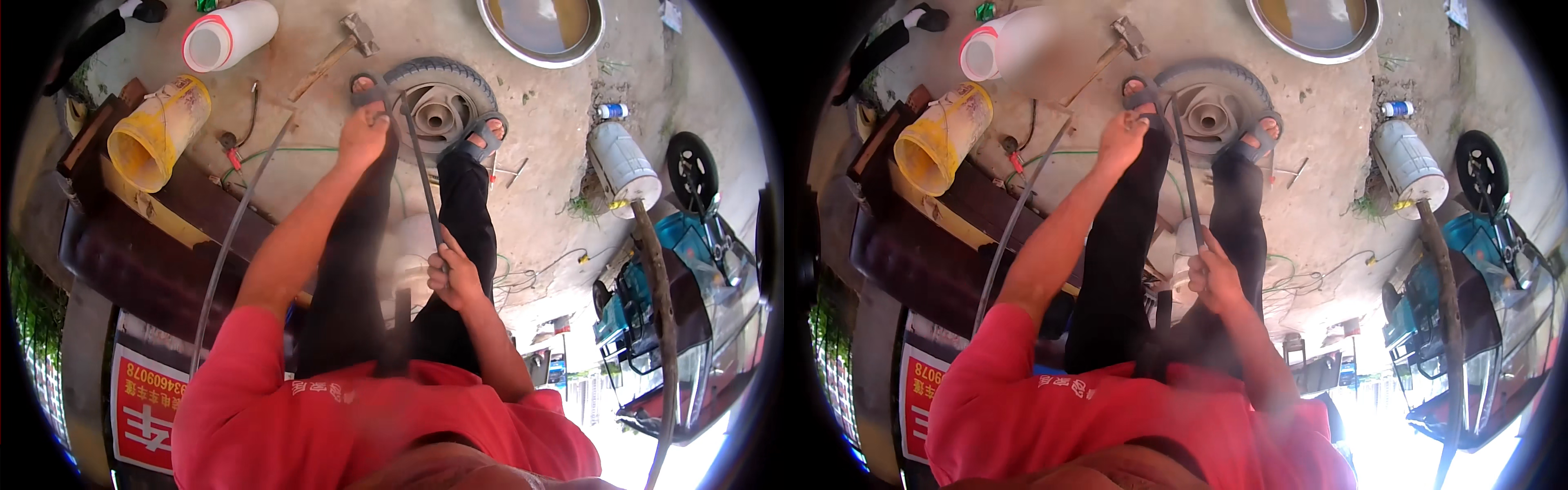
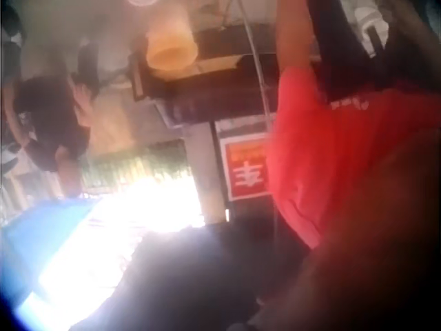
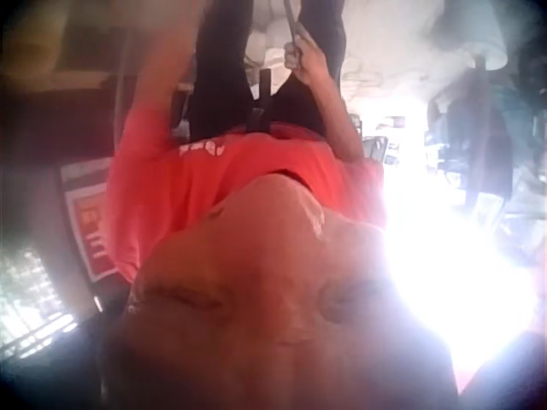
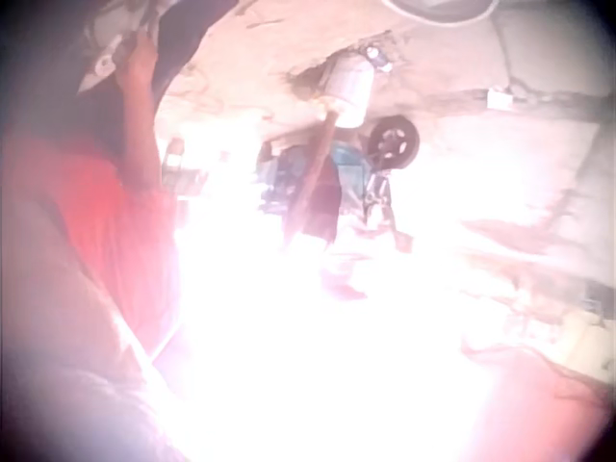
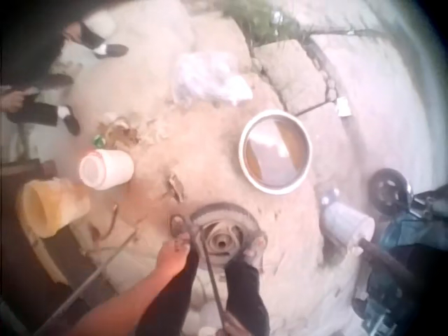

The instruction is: The person uses a pry bar and hammer to remove a tire from a wheel rim, then uses a pair of pliers and a pry bar to pull a tube into the tire and reseat the tire onto the rim.

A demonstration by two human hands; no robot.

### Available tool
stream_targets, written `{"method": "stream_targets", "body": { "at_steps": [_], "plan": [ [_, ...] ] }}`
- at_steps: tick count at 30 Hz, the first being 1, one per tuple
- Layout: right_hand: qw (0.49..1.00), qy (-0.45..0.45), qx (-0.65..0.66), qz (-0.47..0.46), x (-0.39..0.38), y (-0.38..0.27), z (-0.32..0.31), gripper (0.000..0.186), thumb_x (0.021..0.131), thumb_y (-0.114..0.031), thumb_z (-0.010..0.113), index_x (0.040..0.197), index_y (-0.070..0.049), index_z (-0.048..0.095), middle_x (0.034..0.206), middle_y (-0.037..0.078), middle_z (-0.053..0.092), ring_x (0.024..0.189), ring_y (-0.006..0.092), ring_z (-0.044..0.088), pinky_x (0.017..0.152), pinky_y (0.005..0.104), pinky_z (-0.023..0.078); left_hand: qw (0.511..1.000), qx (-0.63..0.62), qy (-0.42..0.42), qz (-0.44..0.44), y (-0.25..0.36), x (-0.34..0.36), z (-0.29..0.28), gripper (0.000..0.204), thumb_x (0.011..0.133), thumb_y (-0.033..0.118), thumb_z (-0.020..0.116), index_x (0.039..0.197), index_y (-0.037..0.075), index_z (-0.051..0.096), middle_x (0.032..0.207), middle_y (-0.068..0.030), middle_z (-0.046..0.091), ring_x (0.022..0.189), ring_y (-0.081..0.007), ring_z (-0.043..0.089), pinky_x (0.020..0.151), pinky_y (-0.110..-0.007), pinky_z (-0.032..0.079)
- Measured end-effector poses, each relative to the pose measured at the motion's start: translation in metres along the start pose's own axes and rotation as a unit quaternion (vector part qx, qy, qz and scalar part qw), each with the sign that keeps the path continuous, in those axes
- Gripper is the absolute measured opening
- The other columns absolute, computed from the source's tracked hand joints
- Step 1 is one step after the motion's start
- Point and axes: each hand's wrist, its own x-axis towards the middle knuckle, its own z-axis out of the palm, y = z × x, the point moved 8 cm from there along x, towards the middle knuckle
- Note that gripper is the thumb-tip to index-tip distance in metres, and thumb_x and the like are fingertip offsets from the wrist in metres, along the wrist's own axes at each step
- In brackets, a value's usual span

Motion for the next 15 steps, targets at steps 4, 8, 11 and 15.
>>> {"method": "stream_targets", "body": {
  "at_steps": [4,8,11,15],
  "plan": [
    [0.994,0.034,-0.097,-0.034,0.008,0.008,0.001,0.058,0.108,-0.013,0.040,0.164,-0.020,0.027,0.069,-0.006,0.031,0.052,0.0062,0.029,0.046,0.0224,0.023,0.786,-0.402,-0.177,-0.436,-0.057,-0.107,0.124,0.054,0.101,0.048,0.055,0.134,0.005,0.049,0.094,-0.0137,0.066,0.080,-0.0344,0.069,0.063,-0.052,0.055],
    [0.977,0.060,-0.193,-0.065,0.003,-0.001,0.021,0.058,0.108,-0.013,0.040,0.164,-0.019,0.027,0.069,-0.006,0.031,0.051,0.0058,0.029,0.045,0.0226,0.024,0.677,-0.532,-0.119,-0.495,-0.046,-0.119,0.145,0.033,0.108,0.038,0.046,0.106,0.006,0.052,0.079,-0.0096,0.060,0.053,-0.0202,0.052,0.049,-0.036,0.043],
    [1.000,0.014,0.005,-0.010,-0.012,0.000,0.039,0.058,0.108,-0.013,0.039,0.164,-0.019,0.024,0.068,-0.005,0.031,0.051,0.0062,0.029,0.045,0.0219,0.026,0.653,-0.576,-0.108,-0.480,-0.043,-0.114,0.147,0.032,0.109,0.034,0.041,0.093,0.008,0.051,0.073,-0.0060,0.055,0.049,-0.0135,0.040,0.045,-0.032,0.033],
    [0.999,0.016,-0.015,-0.031,-0.044,0.008,0.027,0.062,0.105,-0.010,0.040,0.164,-0.015,0.023,0.069,-0.004,0.033,0.053,0.0061,0.029,0.046,0.0227,0.025,0.676,-0.533,-0.120,-0.495,0.009,-0.149,0.132,0.038,0.111,0.038,0.039,0.090,0.010,0.052,0.068,-0.0010,0.049,0.046,-0.0109,0.035,0.045,-0.030,0.029]
  ]
}}
